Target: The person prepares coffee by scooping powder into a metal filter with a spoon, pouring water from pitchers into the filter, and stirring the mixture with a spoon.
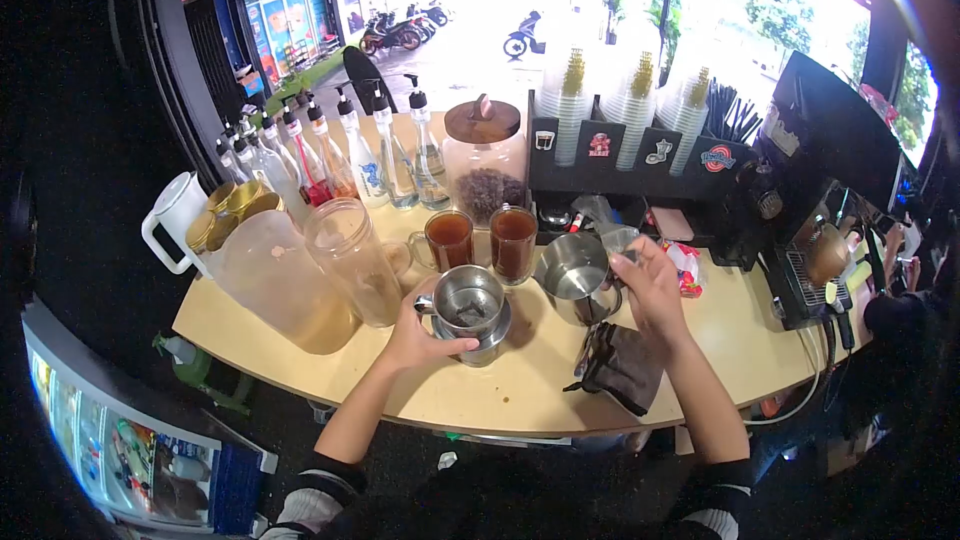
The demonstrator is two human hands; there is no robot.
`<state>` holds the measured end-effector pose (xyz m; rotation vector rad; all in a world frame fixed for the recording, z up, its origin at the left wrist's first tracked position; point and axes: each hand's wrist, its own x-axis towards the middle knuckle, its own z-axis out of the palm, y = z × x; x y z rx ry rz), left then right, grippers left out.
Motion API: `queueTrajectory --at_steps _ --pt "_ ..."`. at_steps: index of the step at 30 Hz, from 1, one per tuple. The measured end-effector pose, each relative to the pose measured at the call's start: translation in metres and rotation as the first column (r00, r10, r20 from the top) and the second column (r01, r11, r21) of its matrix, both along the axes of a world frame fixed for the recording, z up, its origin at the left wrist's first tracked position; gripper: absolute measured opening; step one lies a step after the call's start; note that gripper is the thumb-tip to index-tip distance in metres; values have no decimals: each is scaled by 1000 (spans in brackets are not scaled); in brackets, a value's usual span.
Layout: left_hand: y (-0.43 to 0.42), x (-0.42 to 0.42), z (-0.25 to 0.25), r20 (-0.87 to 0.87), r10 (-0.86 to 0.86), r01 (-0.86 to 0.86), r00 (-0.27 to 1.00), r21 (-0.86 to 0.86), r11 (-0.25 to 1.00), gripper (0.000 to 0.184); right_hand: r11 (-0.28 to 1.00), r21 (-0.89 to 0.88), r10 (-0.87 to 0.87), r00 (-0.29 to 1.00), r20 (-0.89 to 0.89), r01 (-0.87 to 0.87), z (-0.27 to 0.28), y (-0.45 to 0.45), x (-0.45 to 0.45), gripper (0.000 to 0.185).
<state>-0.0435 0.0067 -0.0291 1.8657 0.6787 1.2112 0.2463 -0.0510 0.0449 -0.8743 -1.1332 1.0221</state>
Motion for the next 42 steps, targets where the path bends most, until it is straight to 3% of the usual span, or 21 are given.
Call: queueTrajectory --at_steps 6,8,10,13,18,24,31,33,36,42 --pt "0 -7 25 -130 67 -48 989 147 988 75 996 91 0 1000 9 0 23 13 -5 18" --pt "0 -6 36 -138 64 -41 988 162 986 75 998 59 -14 998 54 11 32 14 -9 19" --pt "1 -8 43 -235 134 -63 963 289 955 71 985 171 -50 984 168 21 35 18 -14 21" --pt "0 -9 51 -286 174 -65 942 355 933 74 986 167 -27 983 181 -4 46 17 -23 22" --pt "3 -9 53 -305 176 -63 936 347 936 75 990 142 -9 977 213 -22 50 18 -31 22" --pt "1 -7 57 -306 188 -73 933 351 933 75 984 169 -20 924 382 -49 55 22 -38 20" --pt "2 -8 52 -284 184 -88 941 320 943 76 991 111 26 928 371 -72 58 25 -45 21" --pt "2 -8 51 -282 174 -82 943 311 947 76 983 178 -54 868 493 -40 54 31 -40 22" --pt "3 -9 50 -286 168 -79 944 298 951 76 987 152 -26 906 423 -42 57 31 -48 24" --pt "6 -9 38 -225 143 -82 964 259 962 75 983 177 -33 894 446 -52 60 39 -52 24"
